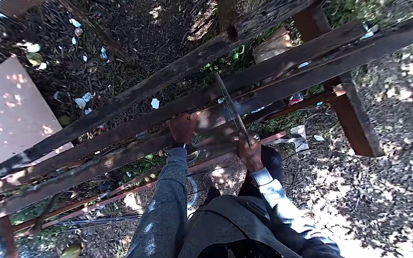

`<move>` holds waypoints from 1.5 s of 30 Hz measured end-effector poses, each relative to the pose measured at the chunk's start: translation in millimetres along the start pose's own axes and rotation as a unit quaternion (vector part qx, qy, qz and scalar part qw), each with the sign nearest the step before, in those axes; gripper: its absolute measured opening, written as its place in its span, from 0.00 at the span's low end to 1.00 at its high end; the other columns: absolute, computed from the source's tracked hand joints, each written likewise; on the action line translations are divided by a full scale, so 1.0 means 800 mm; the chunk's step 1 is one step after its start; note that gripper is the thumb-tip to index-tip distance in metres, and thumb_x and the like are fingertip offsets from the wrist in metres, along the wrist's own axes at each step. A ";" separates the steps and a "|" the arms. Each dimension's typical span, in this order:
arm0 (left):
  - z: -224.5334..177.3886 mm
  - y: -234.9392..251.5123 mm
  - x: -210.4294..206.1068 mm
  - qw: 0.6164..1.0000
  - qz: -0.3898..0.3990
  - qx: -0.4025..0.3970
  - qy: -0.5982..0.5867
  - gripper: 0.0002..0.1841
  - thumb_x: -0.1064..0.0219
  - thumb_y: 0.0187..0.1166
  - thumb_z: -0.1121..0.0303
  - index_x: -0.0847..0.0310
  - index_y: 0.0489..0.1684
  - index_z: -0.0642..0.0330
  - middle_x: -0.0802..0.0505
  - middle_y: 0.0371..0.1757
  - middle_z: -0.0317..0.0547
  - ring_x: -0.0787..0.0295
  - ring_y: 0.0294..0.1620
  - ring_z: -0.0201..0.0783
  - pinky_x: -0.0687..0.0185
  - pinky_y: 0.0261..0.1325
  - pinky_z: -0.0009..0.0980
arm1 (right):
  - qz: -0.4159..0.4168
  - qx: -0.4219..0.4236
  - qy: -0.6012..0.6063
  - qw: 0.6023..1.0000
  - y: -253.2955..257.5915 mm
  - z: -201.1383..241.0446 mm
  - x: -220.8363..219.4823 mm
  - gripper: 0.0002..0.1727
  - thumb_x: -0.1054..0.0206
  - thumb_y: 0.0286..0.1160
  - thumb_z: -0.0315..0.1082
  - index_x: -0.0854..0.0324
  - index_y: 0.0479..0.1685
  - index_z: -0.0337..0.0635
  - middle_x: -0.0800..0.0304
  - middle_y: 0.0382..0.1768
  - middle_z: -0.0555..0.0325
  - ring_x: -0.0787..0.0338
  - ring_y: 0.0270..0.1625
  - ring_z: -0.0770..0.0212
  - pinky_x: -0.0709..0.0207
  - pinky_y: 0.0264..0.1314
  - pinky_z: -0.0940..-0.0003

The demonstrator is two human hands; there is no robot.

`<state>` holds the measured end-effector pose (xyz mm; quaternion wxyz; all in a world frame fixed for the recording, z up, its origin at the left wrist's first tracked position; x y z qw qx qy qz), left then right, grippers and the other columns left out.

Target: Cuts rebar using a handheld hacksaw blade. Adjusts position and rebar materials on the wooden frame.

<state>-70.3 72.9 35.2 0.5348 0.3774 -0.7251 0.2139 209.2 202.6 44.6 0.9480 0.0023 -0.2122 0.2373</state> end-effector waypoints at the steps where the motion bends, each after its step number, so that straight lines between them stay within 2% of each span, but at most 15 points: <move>1: -0.001 0.002 -0.001 1.000 0.005 0.003 0.004 0.35 0.52 0.80 0.26 0.13 0.29 0.46 0.08 0.35 0.41 0.13 0.48 0.49 0.29 0.65 0.60 | 0.010 0.000 -0.017 1.000 0.031 0.005 -0.016 0.24 0.42 0.87 0.50 0.19 0.25 0.43 0.26 0.15 0.63 0.24 0.18 0.67 0.26 0.24 0.62; 3: 0.003 -0.005 -0.004 1.000 0.001 -0.002 0.004 0.35 0.51 0.79 0.25 0.13 0.30 0.46 0.08 0.35 0.42 0.14 0.48 0.50 0.28 0.63 0.59 | 0.031 -0.029 -0.060 0.997 0.075 0.009 -0.040 0.30 0.47 0.88 0.58 0.18 0.29 0.42 0.21 0.20 0.52 0.19 0.23 0.54 0.24 0.27 0.48; 5: 0.005 -0.007 -0.005 1.000 -0.008 -0.016 -0.002 0.35 0.51 0.78 0.24 0.13 0.32 0.47 0.09 0.37 0.44 0.14 0.49 0.51 0.27 0.61 0.61 | 0.037 -0.040 -0.074 0.996 0.092 0.018 -0.047 0.32 0.48 0.88 0.61 0.18 0.31 0.42 0.19 0.22 0.47 0.18 0.24 0.48 0.24 0.28 0.42; 7: 0.009 -0.006 -0.013 1.000 -0.002 -0.008 0.012 0.36 0.54 0.79 0.23 0.12 0.35 0.44 0.08 0.39 0.41 0.14 0.50 0.49 0.27 0.63 0.60 | 0.027 -0.034 -0.072 0.996 0.088 0.017 -0.050 0.31 0.48 0.89 0.60 0.18 0.31 0.42 0.19 0.22 0.48 0.17 0.26 0.49 0.23 0.29 0.43; 10: 0.020 0.005 -0.021 0.998 -0.008 0.039 0.051 0.38 0.56 0.75 0.20 0.10 0.34 0.40 0.05 0.37 0.32 0.10 0.48 0.40 0.26 0.66 0.57 | 0.020 -0.035 -0.076 0.996 0.083 0.018 -0.056 0.27 0.45 0.87 0.53 0.12 0.34 0.40 0.11 0.29 0.50 0.09 0.38 0.52 0.16 0.46 0.45; 16: -0.005 0.026 -0.007 0.998 -0.027 0.039 0.044 0.44 0.60 0.71 0.16 0.07 0.33 0.43 0.04 0.39 0.38 0.09 0.50 0.45 0.28 0.70 0.61 | 0.050 -0.017 -0.079 0.995 0.100 0.041 -0.037 0.27 0.47 0.87 0.55 0.09 0.44 0.44 0.06 0.38 0.50 0.07 0.47 0.52 0.15 0.57 0.44; 19: -0.004 0.024 -0.007 0.998 -0.030 0.039 0.045 0.44 0.59 0.71 0.17 0.08 0.29 0.44 0.05 0.35 0.39 0.09 0.46 0.47 0.28 0.67 0.61 | 0.046 -0.024 -0.054 0.997 0.069 0.019 -0.025 0.24 0.44 0.86 0.54 0.09 0.47 0.45 0.07 0.34 0.52 0.07 0.41 0.56 0.14 0.51 0.48; 25: -0.008 0.032 -0.005 0.998 -0.030 0.040 0.024 0.43 0.55 0.71 0.17 0.08 0.29 0.46 0.04 0.35 0.39 0.09 0.47 0.46 0.27 0.67 0.60 | -0.004 -0.026 -0.027 0.999 -0.038 -0.038 0.027 0.23 0.41 0.83 0.55 0.11 0.32 0.48 0.17 0.18 0.64 0.17 0.22 0.66 0.20 0.29 0.59; 29: -0.015 0.031 0.004 0.998 -0.002 0.046 0.036 0.41 0.54 0.74 0.20 0.08 0.32 0.47 0.04 0.38 0.40 0.09 0.49 0.46 0.28 0.69 0.58 | -0.006 -0.032 -0.010 0.999 -0.015 -0.009 0.016 0.24 0.41 0.85 0.55 0.13 0.33 0.46 0.21 0.17 0.63 0.21 0.20 0.65 0.22 0.26 0.59; 31: -0.016 0.031 0.007 0.998 0.015 0.045 0.050 0.40 0.54 0.76 0.22 0.08 0.35 0.48 0.04 0.40 0.41 0.09 0.50 0.47 0.28 0.69 0.58 | 0.016 -0.020 -0.042 0.999 0.039 0.027 -0.011 0.25 0.45 0.87 0.52 0.13 0.39 0.40 0.17 0.23 0.56 0.16 0.27 0.59 0.18 0.34 0.54; 32: -0.015 0.032 0.008 0.997 0.026 0.048 0.055 0.40 0.53 0.77 0.23 0.07 0.37 0.48 0.03 0.42 0.42 0.09 0.52 0.48 0.28 0.70 0.58 | 0.024 -0.026 -0.069 0.997 0.067 0.043 -0.023 0.25 0.45 0.88 0.50 0.11 0.42 0.37 0.11 0.29 0.49 0.11 0.36 0.54 0.16 0.45 0.49; 35: -0.002 0.028 -0.006 0.995 0.051 0.059 0.061 0.39 0.52 0.77 0.23 0.07 0.39 0.48 0.03 0.45 0.44 0.09 0.55 0.50 0.29 0.71 0.60 | 0.024 -0.027 -0.103 0.994 0.105 0.044 -0.048 0.26 0.44 0.89 0.50 0.09 0.40 0.37 0.07 0.36 0.44 0.07 0.46 0.47 0.16 0.58 0.42; 37: 0.009 0.021 -0.021 0.996 0.039 0.055 0.058 0.39 0.54 0.76 0.22 0.08 0.38 0.46 0.04 0.43 0.42 0.10 0.54 0.49 0.29 0.70 0.61 | 0.018 0.007 -0.085 0.996 0.090 0.030 -0.046 0.25 0.44 0.89 0.51 0.10 0.41 0.39 0.08 0.32 0.47 0.08 0.41 0.50 0.16 0.52 0.43; 40: 0.014 0.017 -0.022 0.998 0.026 0.041 0.045 0.38 0.54 0.77 0.22 0.10 0.34 0.45 0.06 0.40 0.40 0.11 0.52 0.49 0.29 0.68 0.62 | -0.008 0.008 -0.008 1.000 0.029 -0.009 -0.023 0.24 0.42 0.86 0.51 0.13 0.34 0.41 0.20 0.19 0.63 0.20 0.23 0.67 0.21 0.30 0.62; 45: 0.009 0.007 -0.015 1.000 0.007 0.011 0.022 0.37 0.54 0.79 0.24 0.13 0.31 0.46 0.08 0.36 0.42 0.13 0.48 0.50 0.29 0.64 0.62 | -0.025 0.019 -0.008 0.999 -0.065 -0.019 0.029 0.21 0.41 0.88 0.45 0.14 0.29 0.42 0.22 0.16 0.68 0.23 0.18 0.75 0.25 0.23 0.71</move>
Point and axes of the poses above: each hand's wrist, its own y-axis towards the middle knuckle, its own x-axis out of the back of the hand, z = x × y, the point moved 9 cm from there along y, towards the middle knuckle
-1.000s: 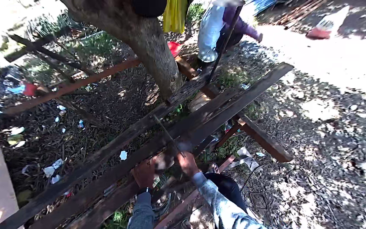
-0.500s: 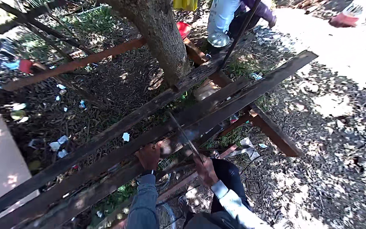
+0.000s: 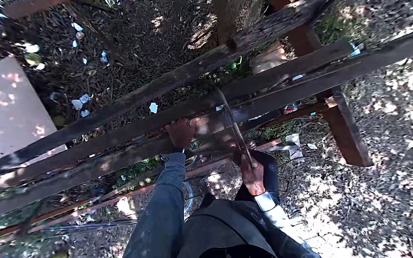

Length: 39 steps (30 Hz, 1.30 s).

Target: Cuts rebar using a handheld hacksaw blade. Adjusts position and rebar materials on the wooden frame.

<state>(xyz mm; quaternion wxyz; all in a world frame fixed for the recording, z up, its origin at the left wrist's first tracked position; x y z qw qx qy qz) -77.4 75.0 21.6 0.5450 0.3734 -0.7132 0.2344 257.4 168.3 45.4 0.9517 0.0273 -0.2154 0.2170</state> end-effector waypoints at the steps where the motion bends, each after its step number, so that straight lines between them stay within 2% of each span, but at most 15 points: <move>1: -0.002 -0.004 0.003 1.000 0.003 -0.005 -0.004 0.37 0.54 0.79 0.24 0.13 0.31 0.46 0.08 0.36 0.43 0.13 0.48 0.51 0.28 0.63 0.62 | 0.008 -0.007 -0.001 1.000 0.008 0.008 -0.003 0.21 0.42 0.88 0.46 0.15 0.29 0.43 0.24 0.15 0.69 0.25 0.17 0.74 0.27 0.22 0.71; 3: -0.003 -0.007 0.009 1.000 0.008 -0.009 -0.005 0.38 0.55 0.78 0.22 0.13 0.33 0.46 0.08 0.38 0.44 0.13 0.49 0.51 0.27 0.63 0.62 | 0.024 -0.013 -0.010 1.000 0.054 0.028 -0.030 0.22 0.43 0.88 0.47 0.17 0.28 0.43 0.26 0.16 0.67 0.25 0.18 0.72 0.26 0.24 0.68; 6: -0.004 -0.017 0.014 1.000 0.000 -0.020 -0.016 0.37 0.53 0.78 0.24 0.13 0.35 0.48 0.08 0.38 0.45 0.13 0.49 0.52 0.27 0.63 0.62 | 0.040 -0.004 -0.059 0.997 0.133 0.038 -0.077 0.26 0.45 0.89 0.51 0.15 0.31 0.39 0.18 0.21 0.53 0.16 0.26 0.56 0.20 0.34 0.49; 8: -0.003 -0.019 0.016 0.999 -0.008 -0.022 -0.025 0.37 0.52 0.78 0.23 0.12 0.34 0.48 0.08 0.37 0.45 0.13 0.49 0.52 0.27 0.63 0.62 | 0.034 -0.011 -0.069 0.997 0.150 0.041 -0.084 0.30 0.46 0.89 0.57 0.17 0.28 0.41 0.20 0.20 0.52 0.17 0.25 0.53 0.23 0.30 0.46; 10: -0.005 -0.015 0.012 1.000 0.000 -0.015 -0.019 0.37 0.54 0.78 0.23 0.13 0.33 0.47 0.08 0.37 0.44 0.13 0.49 0.51 0.28 0.63 0.61 | 0.032 -0.008 -0.052 0.998 0.136 0.034 -0.075 0.28 0.45 0.89 0.57 0.16 0.31 0.43 0.21 0.20 0.55 0.19 0.25 0.56 0.24 0.31 0.49; 13: -0.006 0.001 0.009 1.000 0.014 0.003 0.001 0.37 0.56 0.80 0.24 0.11 0.35 0.44 0.07 0.38 0.40 0.13 0.50 0.47 0.30 0.65 0.59 | 0.015 -0.011 0.014 1.000 0.073 -0.002 -0.047 0.24 0.41 0.87 0.52 0.15 0.31 0.43 0.23 0.17 0.66 0.23 0.20 0.69 0.24 0.26 0.64; 17: 0.001 -0.017 0.008 1.000 -0.001 -0.021 -0.011 0.36 0.52 0.79 0.25 0.12 0.36 0.48 0.08 0.39 0.46 0.13 0.50 0.53 0.28 0.64 0.62 | 0.008 -0.009 0.034 0.999 0.002 -0.010 -0.001 0.21 0.42 0.89 0.44 0.17 0.26 0.43 0.26 0.14 0.70 0.27 0.16 0.74 0.28 0.21 0.72; 20: -0.004 -0.013 0.012 1.000 0.006 -0.018 -0.009 0.38 0.54 0.79 0.24 0.13 0.34 0.49 0.08 0.39 0.46 0.14 0.51 0.53 0.28 0.64 0.61 | 0.017 -0.010 0.005 1.000 0.051 0.020 -0.025 0.23 0.43 0.89 0.47 0.18 0.26 0.43 0.28 0.14 0.68 0.27 0.17 0.72 0.28 0.22 0.68; 22: -0.007 -0.007 0.013 1.000 0.013 -0.009 -0.003 0.38 0.55 0.80 0.24 0.13 0.32 0.47 0.08 0.37 0.43 0.14 0.50 0.50 0.30 0.65 0.60 | 0.038 -0.005 -0.031 0.999 0.110 0.031 -0.062 0.26 0.45 0.88 0.51 0.15 0.31 0.41 0.20 0.19 0.59 0.19 0.22 0.63 0.22 0.28 0.57; 25: -0.006 -0.006 0.011 1.000 0.008 -0.010 0.002 0.38 0.56 0.79 0.24 0.13 0.32 0.47 0.08 0.37 0.42 0.13 0.50 0.49 0.29 0.66 0.60 | 0.050 -0.029 -0.079 0.995 0.154 0.039 -0.090 0.33 0.50 0.88 0.63 0.18 0.29 0.42 0.21 0.20 0.49 0.18 0.24 0.50 0.25 0.27 0.43; 28: -0.003 -0.011 0.011 1.000 0.000 -0.014 -0.004 0.39 0.55 0.78 0.22 0.11 0.35 0.47 0.07 0.39 0.44 0.13 0.51 0.50 0.28 0.65 0.60 | 0.031 -0.006 -0.032 0.999 0.130 0.027 -0.074 0.28 0.45 0.88 0.58 0.15 0.31 0.44 0.20 0.20 0.57 0.19 0.24 0.58 0.23 0.31 0.51; 30: 0.003 -0.019 0.009 0.999 -0.005 -0.025 -0.021 0.38 0.53 0.77 0.22 0.12 0.35 0.47 0.08 0.39 0.46 0.14 0.51 0.52 0.27 0.63 0.60 | 0.012 -0.009 0.021 1.000 0.081 0.000 -0.051 0.24 0.42 0.87 0.52 0.15 0.28 0.44 0.22 0.17 0.65 0.22 0.20 0.69 0.23 0.26 0.63; 34: -0.001 -0.018 0.012 0.999 0.000 -0.026 -0.038 0.37 0.52 0.79 0.25 0.12 0.33 0.48 0.09 0.38 0.46 0.14 0.50 0.53 0.28 0.62 0.61 | 0.006 -0.002 0.046 0.999 0.000 -0.013 -0.002 0.20 0.42 0.88 0.43 0.16 0.27 0.43 0.25 0.14 0.70 0.25 0.17 0.75 0.27 0.21 0.73; 37: -0.005 -0.009 0.014 0.999 0.002 -0.024 -0.029 0.37 0.55 0.80 0.24 0.13 0.32 0.47 0.09 0.37 0.43 0.15 0.49 0.51 0.28 0.62 0.59 | 0.015 -0.004 0.011 1.000 0.046 0.019 -0.025 0.23 0.43 0.89 0.47 0.18 0.27 0.44 0.28 0.14 0.68 0.27 0.17 0.73 0.28 0.22 0.70; 39: -0.006 -0.010 0.013 0.999 -0.002 -0.026 -0.020 0.37 0.54 0.79 0.24 0.14 0.30 0.48 0.10 0.35 0.44 0.15 0.47 0.51 0.28 0.61 0.59 | 0.028 0.010 -0.032 0.999 0.107 0.033 -0.062 0.25 0.44 0.87 0.49 0.16 0.28 0.40 0.23 0.17 0.60 0.21 0.21 0.65 0.23 0.28 0.59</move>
Point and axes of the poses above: each hand's wrist, its own y-axis towards the middle knuckle, its own x-axis out of the back of the hand, z = x × y, the point moved 9 cm from there along y, towards the middle knuckle
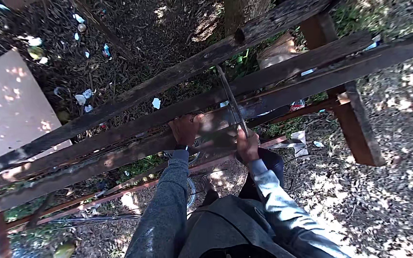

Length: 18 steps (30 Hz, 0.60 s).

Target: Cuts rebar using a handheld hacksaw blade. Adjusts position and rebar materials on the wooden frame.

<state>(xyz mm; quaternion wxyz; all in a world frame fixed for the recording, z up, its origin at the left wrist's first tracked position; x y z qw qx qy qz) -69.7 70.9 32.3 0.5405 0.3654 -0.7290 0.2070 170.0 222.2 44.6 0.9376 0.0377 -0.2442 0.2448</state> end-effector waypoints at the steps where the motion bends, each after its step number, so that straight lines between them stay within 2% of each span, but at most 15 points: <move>1: -0.001 0.000 0.001 1.000 -0.006 -0.004 0.003 0.37 0.53 0.79 0.24 0.14 0.30 0.48 0.10 0.35 0.45 0.15 0.46 0.51 0.27 0.60 0.59 | -0.003 -0.001 -0.023 1.000 0.028 0.002 -0.015 0.26 0.45 0.88 0.52 0.17 0.27 0.41 0.22 0.18 0.57 0.20 0.23 0.60 0.24 0.29 0.53; 3: -0.001 0.001 0.002 1.000 -0.013 -0.007 0.010 0.37 0.53 0.79 0.24 0.13 0.31 0.48 0.09 0.36 0.44 0.14 0.46 0.51 0.26 0.61 0.59 | 0.000 -0.023 -0.045 0.999 0.057 0.002 -0.027 0.31 0.47 0.88 0.60 0.16 0.29 0.42 0.19 0.20 0.51 0.17 0.25 0.52 0.23 0.31 0.44; 4: -0.001 0.002 0.000 1.000 -0.015 -0.007 0.013 0.37 0.53 0.79 0.24 0.13 0.31 0.47 0.09 0.35 0.43 0.14 0.46 0.50 0.27 0.61 0.59 | 0.001 -0.026 -0.037 0.999 0.055 0.000 -0.025 0.31 0.47 0.88 0.61 0.16 0.31 0.43 0.19 0.20 0.52 0.17 0.26 0.53 0.23 0.32 0.45; 6: 0.002 0.008 -0.006 1.000 -0.015 0.007 0.018 0.38 0.54 0.78 0.22 0.14 0.29 0.46 0.09 0.34 0.41 0.14 0.46 0.48 0.27 0.61 0.58 | -0.001 -0.007 -0.005 1.000 0.030 -0.008 -0.014 0.29 0.46 0.88 0.59 0.14 0.33 0.44 0.19 0.21 0.57 0.18 0.25 0.58 0.21 0.33 0.50; 8: 0.006 0.015 -0.010 0.999 -0.008 0.024 0.024 0.38 0.55 0.78 0.22 0.13 0.29 0.46 0.09 0.34 0.40 0.13 0.45 0.46 0.27 0.62 0.57 | -0.015 -0.012 0.047 0.999 -0.021 -0.033 0.004 0.26 0.43 0.87 0.54 0.16 0.28 0.44 0.24 0.15 0.66 0.23 0.18 0.69 0.24 0.24 0.63; 10: 0.008 0.017 -0.014 0.999 -0.006 0.029 0.019 0.37 0.54 0.78 0.23 0.14 0.28 0.46 0.09 0.33 0.39 0.14 0.44 0.46 0.28 0.61 0.57 | -0.020 -0.029 0.066 0.997 -0.079 -0.053 0.029 0.24 0.43 0.87 0.50 0.16 0.27 0.44 0.27 0.13 0.70 0.27 0.16 0.73 0.27 0.20 0.69; 12: 0.009 0.018 -0.017 0.999 -0.005 0.034 0.017 0.37 0.53 0.78 0.23 0.14 0.27 0.45 0.10 0.32 0.38 0.15 0.43 0.45 0.28 0.61 0.55 | -0.026 -0.009 0.092 0.995 -0.112 -0.054 0.048 0.21 0.42 0.89 0.45 0.15 0.27 0.45 0.25 0.14 0.71 0.26 0.16 0.74 0.28 0.20 0.72; 14: 0.009 0.022 -0.017 0.999 -0.009 0.035 0.019 0.37 0.53 0.78 0.23 0.14 0.27 0.46 0.10 0.32 0.38 0.14 0.43 0.44 0.28 0.62 0.56 | -0.023 -0.008 0.070 0.997 -0.096 -0.040 0.047 0.22 0.42 0.89 0.47 0.16 0.27 0.46 0.26 0.14 0.70 0.26 0.16 0.74 0.28 0.20 0.71; 16: 0.010 0.020 -0.018 0.999 -0.006 0.030 0.022 0.37 0.54 0.78 0.23 0.14 0.28 0.45 0.10 0.33 0.38 0.14 0.44 0.45 0.29 0.62 0.56 | -0.018 -0.005 0.042 0.999 -0.041 -0.014 0.022 0.23 0.43 0.88 0.49 0.18 0.26 0.44 0.28 0.14 0.69 0.27 0.16 0.73 0.28 0.21 0.69; 17: 0.009 0.017 -0.017 0.999 -0.002 0.026 0.022 0.37 0.54 0.79 0.24 0.14 0.29 0.46 0.09 0.34 0.39 0.14 0.45 0.45 0.28 0.62 0.57 | -0.010 0.006 0.017 1.000 -0.009 -0.002 0.005 0.24 0.44 0.88 0.49 0.18 0.26 0.43 0.27 0.16 0.66 0.25 0.19 0.70 0.26 0.25 0.66; 18: 0.009 0.014 -0.016 1.000 -0.001 0.022 0.021 0.36 0.54 0.79 0.24 0.14 0.29 0.45 0.09 0.34 0.39 0.14 0.46 0.46 0.29 0.62 0.57 | -0.005 -0.009 -0.004 1.000 0.020 0.003 -0.010 0.25 0.44 0.88 0.49 0.18 0.26 0.40 0.24 0.16 0.60 0.22 0.21 0.64 0.24 0.28 0.58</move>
Point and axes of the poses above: each hand's wrist, its own y-axis towards the middle knuckle, its own x-axis out of the back of the hand, z = x × y, the point moved 9 cm from there along y, towards the middle knuckle
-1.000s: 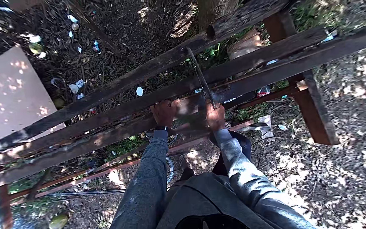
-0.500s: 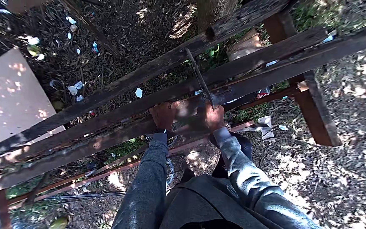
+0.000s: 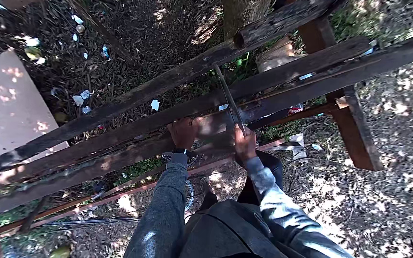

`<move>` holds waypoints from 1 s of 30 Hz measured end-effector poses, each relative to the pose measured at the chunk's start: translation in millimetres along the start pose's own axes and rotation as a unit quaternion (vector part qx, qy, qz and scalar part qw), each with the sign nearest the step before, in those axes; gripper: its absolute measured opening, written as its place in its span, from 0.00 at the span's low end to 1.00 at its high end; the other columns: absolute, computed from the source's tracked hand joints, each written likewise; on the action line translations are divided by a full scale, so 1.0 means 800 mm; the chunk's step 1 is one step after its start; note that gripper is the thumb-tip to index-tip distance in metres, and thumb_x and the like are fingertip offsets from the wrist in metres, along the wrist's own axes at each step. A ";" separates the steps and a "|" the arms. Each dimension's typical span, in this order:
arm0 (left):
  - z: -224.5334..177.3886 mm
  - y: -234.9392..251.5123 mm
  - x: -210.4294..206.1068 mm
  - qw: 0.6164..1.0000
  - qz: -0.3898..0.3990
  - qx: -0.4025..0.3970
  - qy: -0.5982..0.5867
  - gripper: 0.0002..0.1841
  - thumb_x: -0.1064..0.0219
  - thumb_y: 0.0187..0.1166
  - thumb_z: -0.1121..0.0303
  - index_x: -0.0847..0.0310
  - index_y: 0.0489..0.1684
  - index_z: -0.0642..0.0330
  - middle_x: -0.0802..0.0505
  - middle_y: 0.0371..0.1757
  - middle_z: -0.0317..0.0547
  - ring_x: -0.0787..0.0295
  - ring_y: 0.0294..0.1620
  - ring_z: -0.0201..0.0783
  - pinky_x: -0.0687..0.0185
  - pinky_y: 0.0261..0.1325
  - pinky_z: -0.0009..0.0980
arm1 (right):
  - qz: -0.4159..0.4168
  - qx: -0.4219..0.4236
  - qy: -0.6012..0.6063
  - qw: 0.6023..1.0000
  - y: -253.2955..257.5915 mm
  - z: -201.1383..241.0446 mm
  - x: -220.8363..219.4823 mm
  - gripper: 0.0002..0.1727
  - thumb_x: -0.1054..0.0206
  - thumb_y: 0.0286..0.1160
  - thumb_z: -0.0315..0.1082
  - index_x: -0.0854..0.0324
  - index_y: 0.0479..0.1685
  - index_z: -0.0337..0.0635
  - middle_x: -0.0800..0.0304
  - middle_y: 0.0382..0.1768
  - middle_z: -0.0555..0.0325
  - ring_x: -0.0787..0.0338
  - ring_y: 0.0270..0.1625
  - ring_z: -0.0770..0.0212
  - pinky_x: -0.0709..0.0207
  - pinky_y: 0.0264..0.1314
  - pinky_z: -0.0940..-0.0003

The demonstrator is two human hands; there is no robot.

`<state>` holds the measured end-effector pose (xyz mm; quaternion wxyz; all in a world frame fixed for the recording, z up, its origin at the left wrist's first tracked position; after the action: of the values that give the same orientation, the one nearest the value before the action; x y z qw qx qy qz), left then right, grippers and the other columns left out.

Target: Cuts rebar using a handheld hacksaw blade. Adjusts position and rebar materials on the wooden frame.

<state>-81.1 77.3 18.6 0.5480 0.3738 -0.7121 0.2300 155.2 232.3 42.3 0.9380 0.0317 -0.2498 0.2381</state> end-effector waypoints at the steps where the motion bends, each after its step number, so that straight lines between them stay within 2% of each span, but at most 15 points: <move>1: 0.001 -0.002 0.001 1.000 -0.003 -0.001 -0.002 0.36 0.53 0.79 0.24 0.14 0.28 0.45 0.10 0.34 0.38 0.15 0.45 0.46 0.29 0.62 0.57 | 0.005 -0.025 -0.013 1.000 0.021 -0.001 -0.012 0.27 0.44 0.88 0.52 0.17 0.27 0.40 0.22 0.17 0.57 0.19 0.23 0.59 0.23 0.30 0.52; 2: 0.001 -0.001 0.001 1.000 -0.008 -0.001 -0.001 0.36 0.53 0.79 0.23 0.15 0.27 0.44 0.10 0.33 0.37 0.15 0.44 0.45 0.29 0.61 0.56 | 0.010 -0.042 -0.015 0.999 0.035 -0.003 -0.018 0.29 0.45 0.88 0.56 0.16 0.28 0.41 0.21 0.17 0.55 0.18 0.23 0.57 0.22 0.31 0.49; 4: 0.000 0.001 0.002 1.000 -0.008 0.002 -0.002 0.36 0.54 0.78 0.23 0.15 0.28 0.44 0.10 0.33 0.37 0.15 0.45 0.45 0.29 0.62 0.55 | 0.007 -0.030 -0.004 1.000 0.031 -0.004 -0.011 0.29 0.45 0.87 0.59 0.16 0.30 0.44 0.22 0.18 0.57 0.19 0.24 0.58 0.23 0.32 0.50; 5: -0.001 -0.001 0.002 1.000 -0.006 0.002 -0.003 0.37 0.55 0.78 0.23 0.14 0.28 0.44 0.10 0.34 0.37 0.15 0.45 0.45 0.29 0.62 0.55 | 0.002 -0.013 0.005 1.000 0.017 -0.009 -0.004 0.28 0.44 0.87 0.58 0.15 0.31 0.44 0.21 0.19 0.59 0.19 0.24 0.60 0.21 0.32 0.52; 7: 0.000 -0.001 0.005 1.000 -0.006 -0.003 0.000 0.37 0.56 0.79 0.23 0.14 0.29 0.45 0.09 0.34 0.39 0.14 0.45 0.46 0.28 0.61 0.56 | -0.015 -0.003 0.057 0.998 -0.032 -0.032 0.013 0.24 0.42 0.87 0.52 0.15 0.28 0.44 0.23 0.15 0.66 0.23 0.18 0.69 0.24 0.24 0.64; 10: -0.006 -0.009 0.011 1.000 -0.008 -0.021 -0.015 0.37 0.55 0.79 0.24 0.15 0.29 0.46 0.10 0.34 0.42 0.15 0.45 0.49 0.28 0.59 0.58 | -0.021 0.005 0.090 0.996 -0.115 -0.061 0.050 0.22 0.42 0.88 0.47 0.16 0.27 0.44 0.26 0.14 0.70 0.26 0.16 0.73 0.27 0.22 0.70; 12: -0.007 -0.014 0.014 0.999 -0.005 -0.025 -0.019 0.37 0.55 0.80 0.24 0.14 0.31 0.47 0.10 0.35 0.43 0.15 0.46 0.49 0.28 0.59 0.58 | -0.024 0.006 0.112 0.993 -0.136 -0.057 0.062 0.21 0.41 0.88 0.43 0.16 0.25 0.46 0.25 0.14 0.70 0.26 0.16 0.74 0.28 0.21 0.72; 15: -0.009 -0.011 0.017 1.000 0.005 -0.016 -0.016 0.36 0.53 0.80 0.25 0.16 0.29 0.47 0.11 0.33 0.43 0.16 0.45 0.50 0.29 0.60 0.57 | -0.013 -0.009 0.043 0.999 -0.075 -0.019 0.038 0.24 0.42 0.88 0.48 0.19 0.24 0.43 0.28 0.14 0.68 0.27 0.16 0.72 0.29 0.21 0.68; 17: -0.008 -0.016 0.017 1.000 0.008 -0.018 -0.014 0.36 0.52 0.80 0.25 0.16 0.28 0.48 0.11 0.33 0.44 0.15 0.45 0.51 0.28 0.60 0.58 | 0.004 -0.025 0.003 1.000 -0.014 -0.011 0.005 0.26 0.43 0.87 0.52 0.16 0.29 0.40 0.21 0.18 0.59 0.20 0.22 0.63 0.22 0.28 0.57; 19: -0.007 -0.009 0.014 1.000 -0.004 -0.013 -0.002 0.35 0.52 0.80 0.25 0.17 0.25 0.47 0.11 0.31 0.41 0.15 0.44 0.48 0.29 0.60 0.57 | 0.007 -0.047 -0.021 0.999 0.025 -0.011 -0.013 0.32 0.46 0.87 0.61 0.18 0.25 0.41 0.21 0.18 0.53 0.18 0.23 0.54 0.23 0.29 0.47; 21: -0.008 -0.003 0.012 1.000 -0.011 -0.008 0.005 0.35 0.52 0.80 0.26 0.16 0.26 0.46 0.11 0.32 0.39 0.15 0.45 0.47 0.29 0.61 0.56 | 0.001 -0.043 -0.017 0.999 0.033 -0.008 -0.014 0.34 0.46 0.86 0.64 0.20 0.23 0.43 0.23 0.17 0.53 0.21 0.21 0.53 0.26 0.25 0.47; 25: -0.004 0.008 0.007 0.999 -0.003 0.030 0.018 0.37 0.54 0.79 0.24 0.13 0.28 0.45 0.07 0.34 0.35 0.12 0.48 0.42 0.30 0.67 0.54 | 0.009 -0.035 -0.024 0.999 0.025 -0.004 -0.016 0.33 0.49 0.88 0.63 0.15 0.32 0.43 0.20 0.21 0.51 0.18 0.25 0.52 0.23 0.29 0.45; 27: -0.004 0.009 0.005 0.999 -0.004 0.039 0.019 0.37 0.54 0.78 0.23 0.12 0.29 0.44 0.07 0.34 0.35 0.12 0.48 0.41 0.30 0.67 0.53 | 0.009 -0.021 -0.019 1.000 0.020 -0.007 -0.013 0.32 0.48 0.88 0.63 0.15 0.35 0.44 0.20 0.21 0.52 0.18 0.25 0.53 0.23 0.30 0.45; 29: -0.001 0.009 0.005 0.999 -0.001 0.040 0.025 0.37 0.55 0.78 0.23 0.12 0.29 0.43 0.07 0.35 0.34 0.12 0.49 0.41 0.30 0.66 0.53 | 0.000 -0.004 0.010 1.000 -0.002 -0.017 -0.004 0.28 0.45 0.88 0.59 0.14 0.35 0.44 0.20 0.20 0.58 0.20 0.22 0.59 0.23 0.29 0.52; 30: -0.001 0.011 0.006 0.999 0.002 0.037 0.025 0.38 0.56 0.78 0.22 0.11 0.31 0.43 0.06 0.36 0.34 0.12 0.50 0.42 0.30 0.67 0.54 | -0.009 0.007 0.032 0.999 -0.020 -0.027 0.004 0.26 0.43 0.88 0.56 0.15 0.33 0.45 0.21 0.18 0.63 0.21 0.20 0.65 0.22 0.26 0.59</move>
<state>-87.9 81.8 24.0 0.5505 0.3864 -0.6903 0.2668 175.3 223.2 26.0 0.9474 0.0329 -0.2181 0.2320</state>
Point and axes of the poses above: each hand's wrist, its own y-axis towards the middle knuckle, its own x-axis out of the back of the hand, z = x × y, the point moved 9 cm from there along y, towards the middle knuckle
